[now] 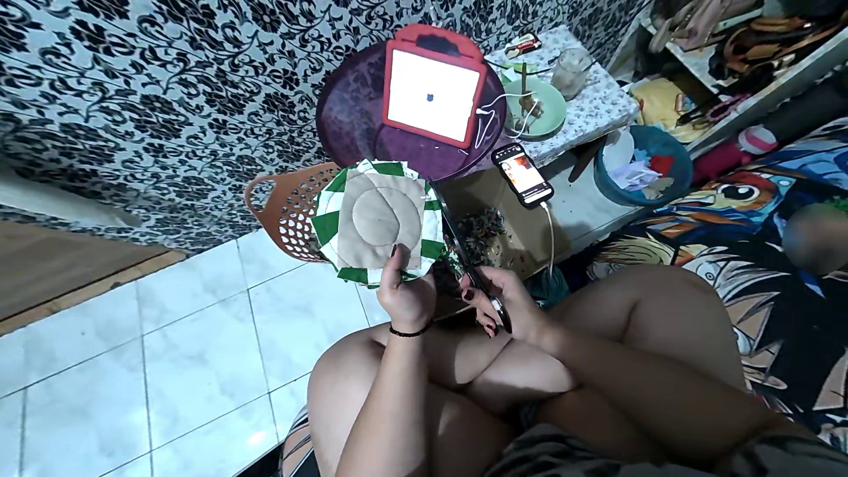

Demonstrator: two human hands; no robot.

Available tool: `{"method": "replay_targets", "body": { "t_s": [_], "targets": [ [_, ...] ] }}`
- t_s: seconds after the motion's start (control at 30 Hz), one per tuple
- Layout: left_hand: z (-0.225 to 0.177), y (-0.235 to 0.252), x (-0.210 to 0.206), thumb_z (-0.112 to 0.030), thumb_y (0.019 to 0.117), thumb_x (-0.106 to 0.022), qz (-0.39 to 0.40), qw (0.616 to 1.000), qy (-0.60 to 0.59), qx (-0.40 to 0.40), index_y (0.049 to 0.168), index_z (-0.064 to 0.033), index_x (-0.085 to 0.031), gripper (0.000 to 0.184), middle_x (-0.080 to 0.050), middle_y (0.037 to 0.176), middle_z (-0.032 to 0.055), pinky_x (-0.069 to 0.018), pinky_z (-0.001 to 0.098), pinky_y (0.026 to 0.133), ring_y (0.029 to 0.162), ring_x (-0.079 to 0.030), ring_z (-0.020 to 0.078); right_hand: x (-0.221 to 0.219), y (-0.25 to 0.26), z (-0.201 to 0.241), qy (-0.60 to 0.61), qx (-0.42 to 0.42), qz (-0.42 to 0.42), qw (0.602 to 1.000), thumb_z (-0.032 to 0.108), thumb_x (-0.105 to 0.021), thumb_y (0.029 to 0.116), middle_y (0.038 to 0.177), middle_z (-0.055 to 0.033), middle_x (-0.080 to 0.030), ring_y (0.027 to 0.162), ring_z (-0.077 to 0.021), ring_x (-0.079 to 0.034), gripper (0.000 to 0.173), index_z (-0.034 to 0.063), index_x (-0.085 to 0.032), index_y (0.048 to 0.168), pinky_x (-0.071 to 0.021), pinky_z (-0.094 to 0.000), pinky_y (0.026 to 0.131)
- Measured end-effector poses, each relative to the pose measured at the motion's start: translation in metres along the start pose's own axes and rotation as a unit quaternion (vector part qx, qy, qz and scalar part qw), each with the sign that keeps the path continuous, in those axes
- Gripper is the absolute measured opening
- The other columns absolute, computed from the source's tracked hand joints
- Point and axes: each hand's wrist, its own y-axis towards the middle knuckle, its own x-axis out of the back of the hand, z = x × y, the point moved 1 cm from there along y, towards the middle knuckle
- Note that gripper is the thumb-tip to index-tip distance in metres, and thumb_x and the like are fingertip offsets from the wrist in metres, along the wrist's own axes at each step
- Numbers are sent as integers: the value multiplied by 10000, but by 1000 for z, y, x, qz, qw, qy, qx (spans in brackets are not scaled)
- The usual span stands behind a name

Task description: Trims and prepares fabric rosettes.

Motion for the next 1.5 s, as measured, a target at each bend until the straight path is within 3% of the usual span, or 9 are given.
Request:
{"method": "replay_targets", "body": {
  "t_s": [0.17,0.37,0.43,0.53,0.67,1.07,1.3,1.5],
  "targets": [
    [-5,4,3,-140,1025,-287,-4,1000,-13,20,1055,-143,-649,363,-722,1024,36,-576,420,902,1015,-693,158,0,-1,1,-11,-9,-3,1000,220,-664,990,661,35,-551,437,-30,-497,200,38,-612,1052,-481,-199,425],
    [-8,6,2,-140,1031,-270,-12,999,-5,29,1060,-145,-642,373,-718,1033,33,-579,426,895,1021,-691,161,1,-2,1,-9,-4,-12,1000,201,-679,980,630,44,-539,418,-22,-478,172,45,-619,1020,-461,-192,406],
    [-10,7,3,-148,1039,-254,-9,999,-7,36,1080,-145,-632,380,-717,1051,36,-580,436,899,1030,-691,167,2,-1,-1,-10,1,5,1000,224,-669,983,696,31,-568,448,-28,-503,215,33,-607,1059,-483,-197,428],
    [-12,9,3,-162,1046,-239,2,998,-23,51,1106,-139,-632,398,-721,1073,47,-582,432,908,1038,-695,176,8,2,-7,-36,26,69,997,334,-634,985,927,-6,-581,621,-37,-565,428,-8,-550,1229,-538,-210,571],
    [-14,7,2,-136,1024,-257,7,998,-18,60,1070,-140,-648,394,-731,1034,37,-593,396,870,996,-705,152,13,7,-5,-66,28,72,995,379,-623,986,1005,-22,-585,671,-32,-575,484,-13,-547,1261,-535,-203,603],
    [-19,7,5,-121,982,-295,31,996,-20,86,1038,-147,-663,374,-743,1007,41,-612,385,795,942,-722,152,20,7,5,-51,11,11,999,285,-672,982,804,12,-573,517,-31,-530,313,20,-594,1127,-515,-199,494],
    [-25,14,12,-144,973,-339,46,996,-27,67,1033,-147,-671,337,-739,1004,40,-606,390,826,955,-716,150,20,5,6,-57,-1,6,998,268,-700,961,700,41,-550,455,-17,-483,267,46,-609,1079,-467,-180,443],
    [-29,18,16,-150,982,-317,50,997,-21,63,1005,-152,-678,363,-742,991,37,-608,383,816,939,-717,142,18,3,9,-75,-5,-2,997,238,-702,968,724,20,-575,452,-8,-478,237,29,-627,1053,-450,-170,429]
  ]
}}
